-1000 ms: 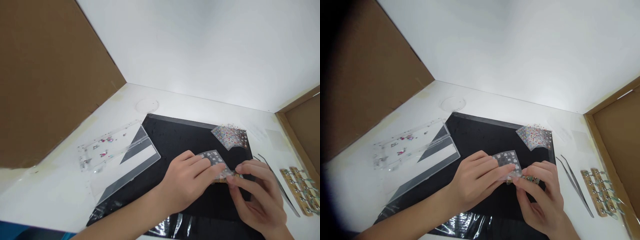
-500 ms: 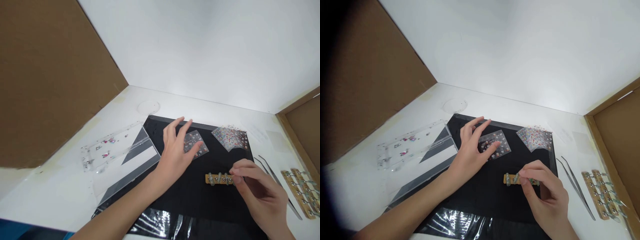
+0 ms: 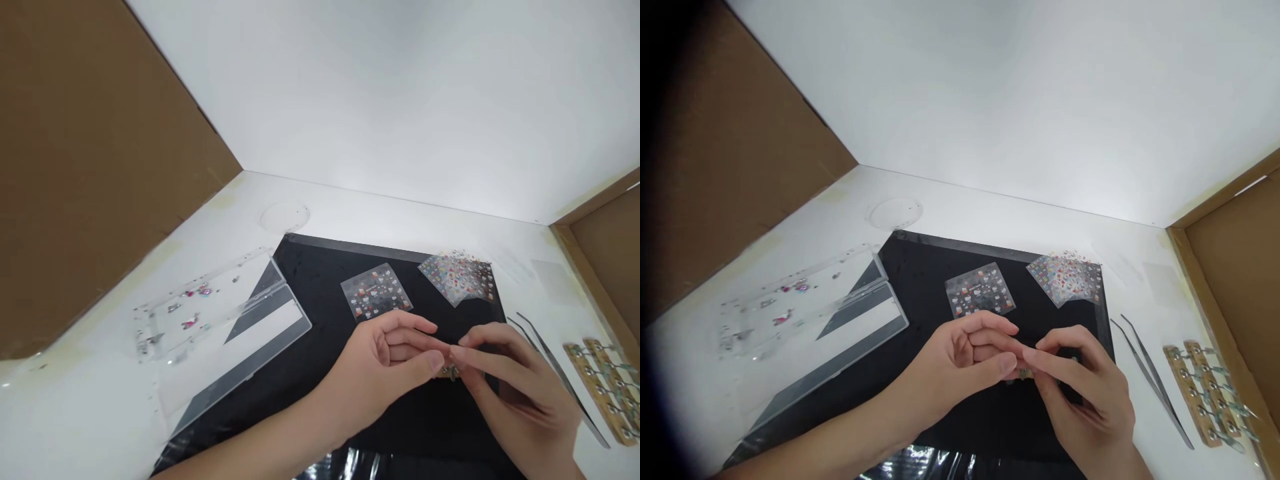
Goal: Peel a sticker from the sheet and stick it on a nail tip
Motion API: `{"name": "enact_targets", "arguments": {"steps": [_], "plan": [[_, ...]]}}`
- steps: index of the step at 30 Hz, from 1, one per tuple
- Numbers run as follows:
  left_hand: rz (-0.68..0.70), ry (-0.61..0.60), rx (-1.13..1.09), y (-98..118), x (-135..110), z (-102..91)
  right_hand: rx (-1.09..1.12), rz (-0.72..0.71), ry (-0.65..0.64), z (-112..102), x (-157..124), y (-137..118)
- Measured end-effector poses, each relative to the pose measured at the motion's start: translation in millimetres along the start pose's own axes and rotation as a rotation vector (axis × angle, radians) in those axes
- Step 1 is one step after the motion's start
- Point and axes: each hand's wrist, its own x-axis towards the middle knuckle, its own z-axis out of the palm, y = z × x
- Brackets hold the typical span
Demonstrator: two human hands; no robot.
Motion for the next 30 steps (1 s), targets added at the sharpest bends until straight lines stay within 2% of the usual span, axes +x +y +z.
{"name": "enact_targets", "arguments": {"steps": [7,14,17,21,24,28,30], "plan": [[-0.025,0.028,-0.05,8,1,-0.2,-0.066,-0.013,-0.063,-2,-2,0],[-0.127,0.084,-0.067,11,3,1.0,-0.121,-0.074,-0.034,-1,0,-2],[-0.181,0.103,-0.117,13,2,1.2,-0.133,-0.055,-0.034,-1,0,-2],[-0.185,0.097,-0.181,11,3,-0.6,-0.141,-0.014,-0.001,0,-3,-3],[-0.107,0.077,-0.08,5,4,-2.7,-0.126,0.001,0.014,1,-5,-3],[0.117,-0.02,0.148,-2,3,-3.5,-0.109,0.015,0.018,2,-6,-3],[0.195,-0.027,0.244,-2,1,-2.0,-0.101,0.02,0.006,3,-6,-3]]}}
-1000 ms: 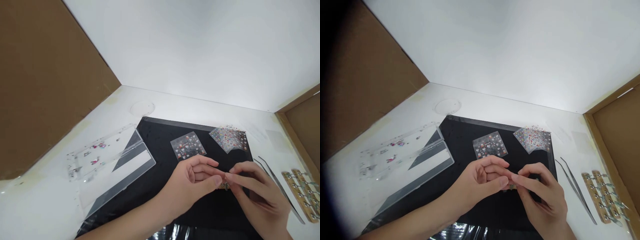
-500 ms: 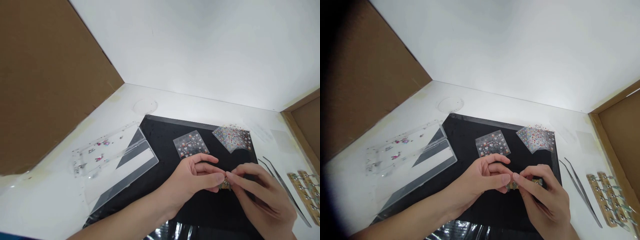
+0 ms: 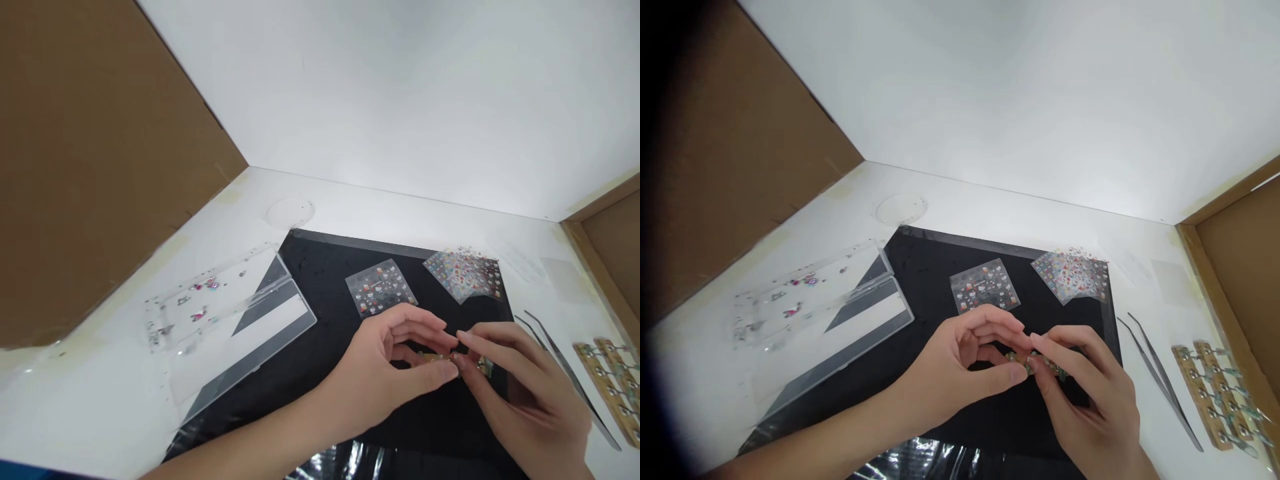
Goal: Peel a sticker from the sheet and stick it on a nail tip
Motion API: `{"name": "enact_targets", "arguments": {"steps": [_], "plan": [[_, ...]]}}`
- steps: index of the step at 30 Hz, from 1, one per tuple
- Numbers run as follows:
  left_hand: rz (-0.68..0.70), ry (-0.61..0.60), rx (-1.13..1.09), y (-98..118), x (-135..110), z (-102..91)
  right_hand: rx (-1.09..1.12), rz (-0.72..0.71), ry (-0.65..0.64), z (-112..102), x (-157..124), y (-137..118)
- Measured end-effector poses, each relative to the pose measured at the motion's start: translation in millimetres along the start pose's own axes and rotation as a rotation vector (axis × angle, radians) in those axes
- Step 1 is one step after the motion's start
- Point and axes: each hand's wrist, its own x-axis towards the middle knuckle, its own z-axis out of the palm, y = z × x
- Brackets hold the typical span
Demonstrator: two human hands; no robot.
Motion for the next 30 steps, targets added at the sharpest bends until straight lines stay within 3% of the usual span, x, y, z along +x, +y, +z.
{"name": "enact_targets", "arguments": {"steps": [11,19,30], "plan": [[0.352,0.059,0.323,0.6,-2.3,4.1,0.066,0.044,-0.007,-2.2,-1.4,-0.7],[0.467,0.061,0.326,-1.5,-2.7,3.4,0.114,0.09,-0.03,-1.6,-3.6,0.1],[0.622,0.113,0.43,-4.9,-1.3,3.8,0.064,0.048,-0.045,-7.8,-0.8,-1.0]]}}
